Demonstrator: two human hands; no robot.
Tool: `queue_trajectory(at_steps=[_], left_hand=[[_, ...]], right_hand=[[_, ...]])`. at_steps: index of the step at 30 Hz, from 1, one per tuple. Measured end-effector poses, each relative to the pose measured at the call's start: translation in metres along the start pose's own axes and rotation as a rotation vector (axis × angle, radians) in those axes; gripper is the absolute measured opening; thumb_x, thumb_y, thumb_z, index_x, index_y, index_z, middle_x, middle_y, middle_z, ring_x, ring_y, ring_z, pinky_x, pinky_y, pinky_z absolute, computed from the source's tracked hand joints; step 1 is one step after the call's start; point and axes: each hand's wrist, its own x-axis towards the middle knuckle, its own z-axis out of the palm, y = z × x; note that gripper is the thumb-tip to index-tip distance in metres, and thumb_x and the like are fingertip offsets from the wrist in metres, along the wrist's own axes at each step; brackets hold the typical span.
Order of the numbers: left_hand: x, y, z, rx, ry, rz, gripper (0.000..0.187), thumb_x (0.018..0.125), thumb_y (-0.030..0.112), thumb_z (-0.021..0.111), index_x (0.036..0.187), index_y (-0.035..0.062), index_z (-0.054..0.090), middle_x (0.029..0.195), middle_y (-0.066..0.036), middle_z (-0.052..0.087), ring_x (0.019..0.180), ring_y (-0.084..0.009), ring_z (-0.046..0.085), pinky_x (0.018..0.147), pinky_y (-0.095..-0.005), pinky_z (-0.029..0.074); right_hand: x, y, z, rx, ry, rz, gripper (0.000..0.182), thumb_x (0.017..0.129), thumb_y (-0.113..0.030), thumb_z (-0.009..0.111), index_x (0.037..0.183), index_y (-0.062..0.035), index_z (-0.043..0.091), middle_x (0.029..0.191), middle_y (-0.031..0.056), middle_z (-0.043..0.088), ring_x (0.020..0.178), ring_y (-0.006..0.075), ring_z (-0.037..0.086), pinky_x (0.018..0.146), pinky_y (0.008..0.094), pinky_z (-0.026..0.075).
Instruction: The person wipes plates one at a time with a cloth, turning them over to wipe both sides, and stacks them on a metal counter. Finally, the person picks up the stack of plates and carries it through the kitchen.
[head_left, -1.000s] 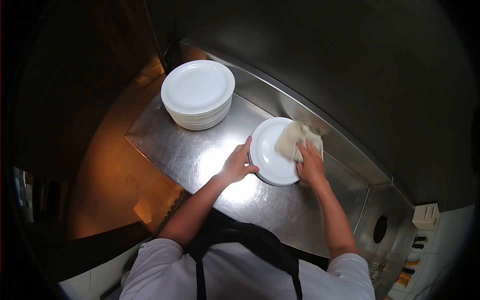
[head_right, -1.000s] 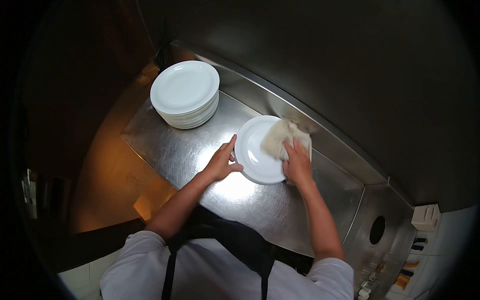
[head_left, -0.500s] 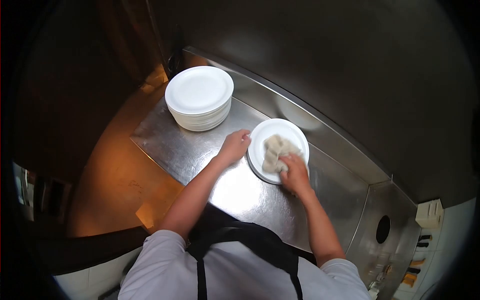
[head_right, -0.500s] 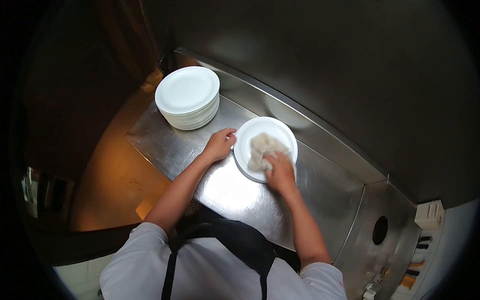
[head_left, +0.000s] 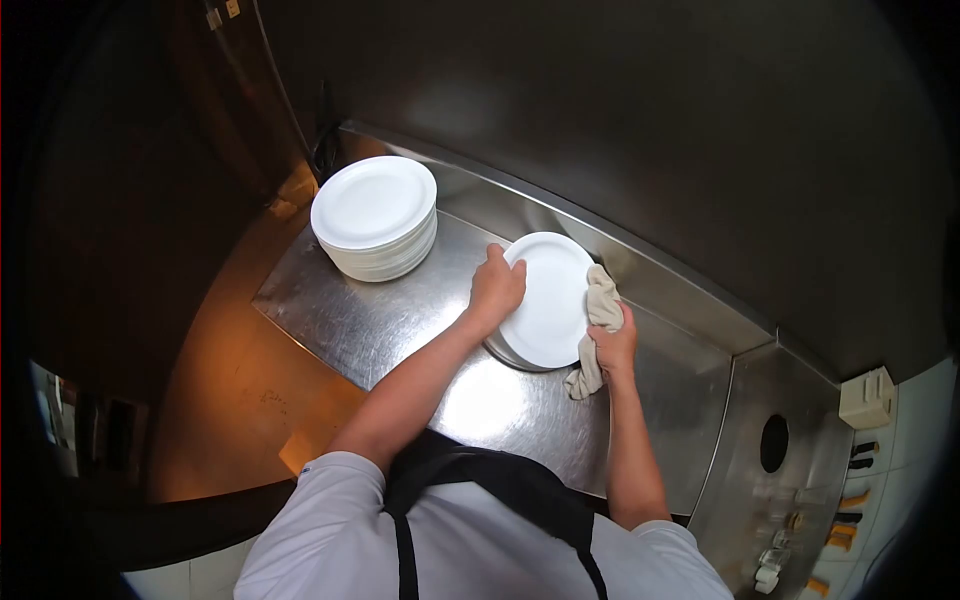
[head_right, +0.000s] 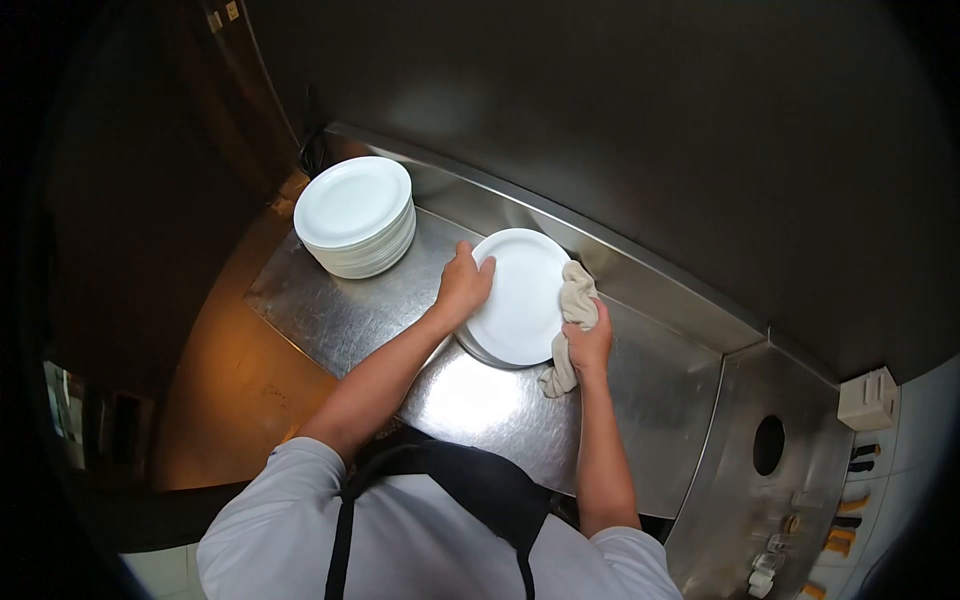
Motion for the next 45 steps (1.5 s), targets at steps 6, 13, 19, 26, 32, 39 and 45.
queue_trajectory(at_steps=[6, 13, 19, 26, 32, 39, 45], left_hand=[[0.005, -0.009, -0.012, 0.097, 0.18, 0.055, 0.046, 0.1, 0.046, 0.051, 0.108, 0.0018, 0.061, 0.099, -0.027, 0.07, 0.095, -0.0463, 0.067, 0.085, -0.0523, 0.05], [-0.002, -0.011, 0.006, -0.177, 0.214, 0.489, 0.063, 0.105, 0.053, 0.036, 0.1, -0.0024, 0.065, 0.095, -0.029, 0.068, 0.094, -0.0482, 0.064, 0.082, -0.0492, 0.048], [0.003, -0.042, 0.012, -0.392, 0.035, 0.367, 0.056, 0.105, 0.049, 0.042, 0.105, -0.0013, 0.067, 0.094, -0.024, 0.07, 0.091, -0.0357, 0.068, 0.082, -0.041, 0.051], [-0.042, -0.031, 0.017, -0.672, -0.031, 0.209, 0.043, 0.102, 0.039, 0.053, 0.108, -0.0006, 0.066, 0.094, -0.022, 0.07, 0.09, -0.0301, 0.069, 0.078, -0.0412, 0.052], [-0.065, -0.043, 0.033, -0.797, -0.07, 0.188, 0.043, 0.103, 0.04, 0.05, 0.105, -0.0004, 0.066, 0.092, -0.022, 0.07, 0.087, -0.0295, 0.068, 0.077, -0.0413, 0.051], [-0.064, -0.042, 0.022, -0.818, -0.072, 0.167, 0.045, 0.105, 0.04, 0.046, 0.102, -0.0003, 0.065, 0.089, -0.021, 0.069, 0.084, -0.0288, 0.067, 0.075, -0.0414, 0.051], [-0.054, -0.018, 0.03, -0.822, 0.055, 0.282, 0.046, 0.106, 0.04, 0.043, 0.099, -0.0001, 0.065, 0.087, -0.021, 0.068, 0.081, -0.0282, 0.067, 0.073, -0.0414, 0.05]], right_hand=[[-0.036, -0.091, -0.021, 0.392, 0.015, -0.092, 0.064, 0.071, 0.005, 0.073, 0.131, -0.0017, 0.054, 0.118, 0.01, 0.066, 0.106, 0.021, 0.065, 0.094, 0.0329, 0.051], [-0.042, -0.208, 0.023, 0.689, -0.377, -0.491, 0.056, 0.089, -0.018, 0.068, 0.14, -0.0025, 0.05, 0.126, 0.01, 0.062, 0.12, 0.018, 0.057, 0.102, 0.0308, 0.044], [-0.105, -0.151, 0.073, 0.544, -0.438, -0.288, 0.059, 0.095, -0.02, 0.06, 0.146, 0.0023, 0.043, 0.135, 0.0164, 0.058, 0.125, 0.0251, 0.056, 0.105, 0.0377, 0.044], [-0.073, -0.245, 0.043, 0.112, -0.393, -0.825, 0.05, 0.07, -0.009, 0.075, 0.12, -0.0064, 0.07, 0.124, 0.0264, 0.064, 0.121, 0.0388, 0.061, 0.107, 0.0397, 0.044], [-0.098, -0.138, 0.072, 0.336, -0.372, -0.307, 0.052, 0.09, -0.012, 0.061, 0.139, 0.0008, 0.051, 0.133, 0.0152, 0.06, 0.124, 0.0223, 0.056, 0.107, 0.0345, 0.042], [-0.117, -0.241, 0.041, 0.228, -0.535, -0.884, 0.059, 0.083, -0.013, 0.067, 0.14, -0.0019, 0.053, 0.142, 0.0239, 0.052, 0.135, 0.0307, 0.05, 0.111, 0.0392, 0.039], [-0.056, -0.154, 0.07, 0.565, -0.487, -0.341, 0.061, 0.096, -0.023, 0.056, 0.148, 0.0041, 0.04, 0.143, 0.0164, 0.053, 0.13, 0.024, 0.051, 0.111, 0.0349, 0.038]])
